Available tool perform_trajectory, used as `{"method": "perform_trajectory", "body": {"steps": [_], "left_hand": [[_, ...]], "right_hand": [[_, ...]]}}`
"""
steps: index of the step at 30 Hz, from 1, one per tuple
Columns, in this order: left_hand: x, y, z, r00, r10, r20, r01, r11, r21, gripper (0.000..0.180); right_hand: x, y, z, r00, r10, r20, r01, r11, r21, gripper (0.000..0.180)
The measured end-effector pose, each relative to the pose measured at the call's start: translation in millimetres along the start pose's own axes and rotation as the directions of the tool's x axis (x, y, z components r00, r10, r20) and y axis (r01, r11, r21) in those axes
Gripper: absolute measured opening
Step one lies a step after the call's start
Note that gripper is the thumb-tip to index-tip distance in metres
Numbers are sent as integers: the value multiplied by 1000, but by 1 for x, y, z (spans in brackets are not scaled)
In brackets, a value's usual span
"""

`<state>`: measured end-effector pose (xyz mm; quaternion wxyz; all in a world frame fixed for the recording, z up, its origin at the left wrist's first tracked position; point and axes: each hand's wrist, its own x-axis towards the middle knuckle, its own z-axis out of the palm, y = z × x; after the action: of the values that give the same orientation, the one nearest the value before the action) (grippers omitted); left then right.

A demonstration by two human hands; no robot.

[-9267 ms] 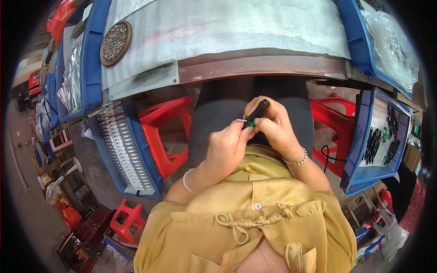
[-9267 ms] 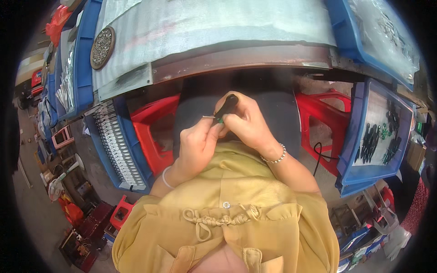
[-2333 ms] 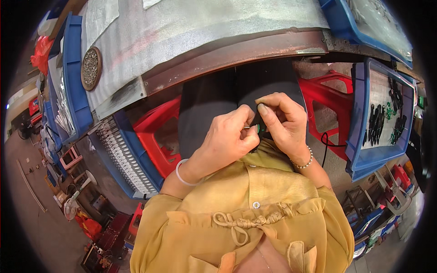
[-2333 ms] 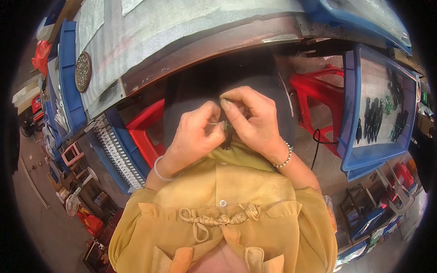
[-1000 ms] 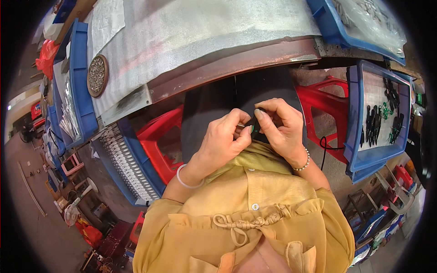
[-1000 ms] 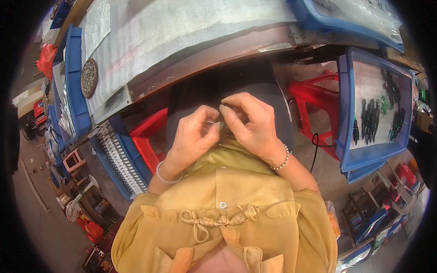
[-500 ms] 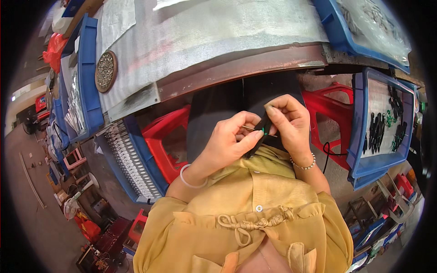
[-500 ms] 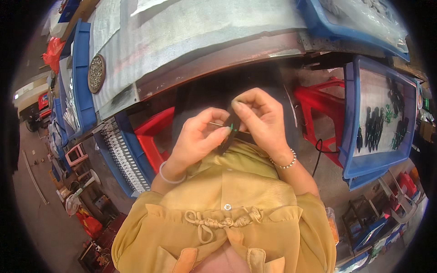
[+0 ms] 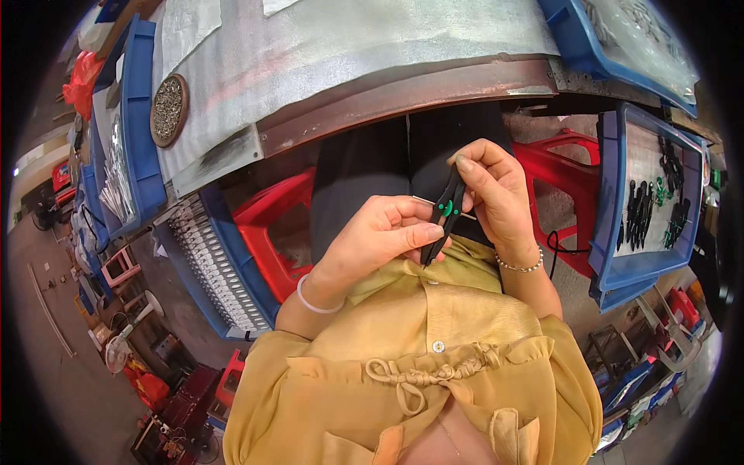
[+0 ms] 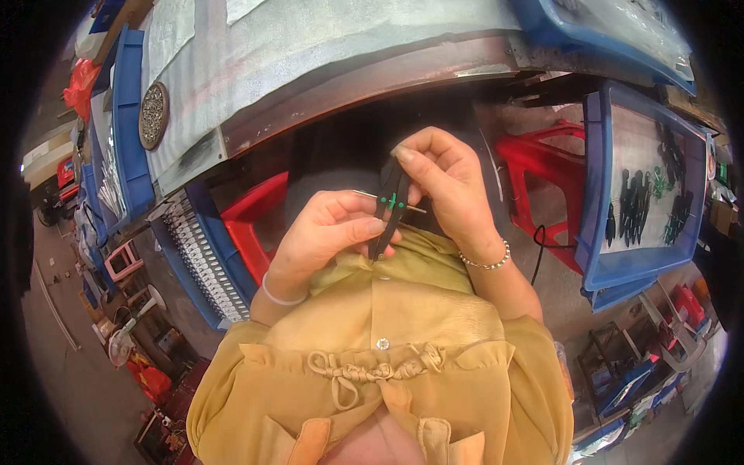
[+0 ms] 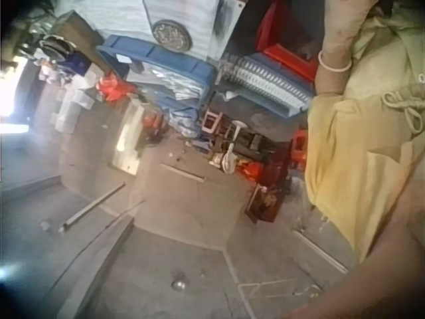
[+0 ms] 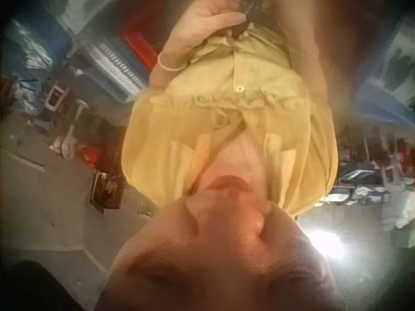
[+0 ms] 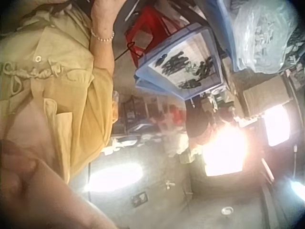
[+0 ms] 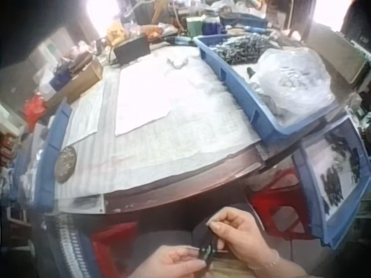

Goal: Assembling small green and black plastic components by hand at a factory workbench.

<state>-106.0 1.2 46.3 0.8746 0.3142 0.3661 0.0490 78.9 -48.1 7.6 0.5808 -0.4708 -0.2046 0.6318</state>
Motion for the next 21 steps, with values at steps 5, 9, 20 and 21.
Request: {"method": "perform_trajectory", "body": {"steps": [5, 9, 20, 21], "left_hand": [[1, -1, -3, 1000, -2, 13, 3, 1000, -13, 25], [5, -5, -9, 999, 1, 47, 2, 998, -68, 21], [21, 3, 0, 992, 73, 103, -68, 997, -48, 21], [22, 5, 2, 993, 66, 93, -62, 997, -44, 21]], "right_hand": [[-1, -1, -1, 1000, -23, -8, 23, 998, -56, 14], [-3, -8, -1, 997, -72, 5, 72, 990, -119, 14], [-1, -33, -4, 988, -154, 12, 154, 974, -167, 14], [0, -36, -5, 993, -122, -1, 120, 981, -155, 16]]}}
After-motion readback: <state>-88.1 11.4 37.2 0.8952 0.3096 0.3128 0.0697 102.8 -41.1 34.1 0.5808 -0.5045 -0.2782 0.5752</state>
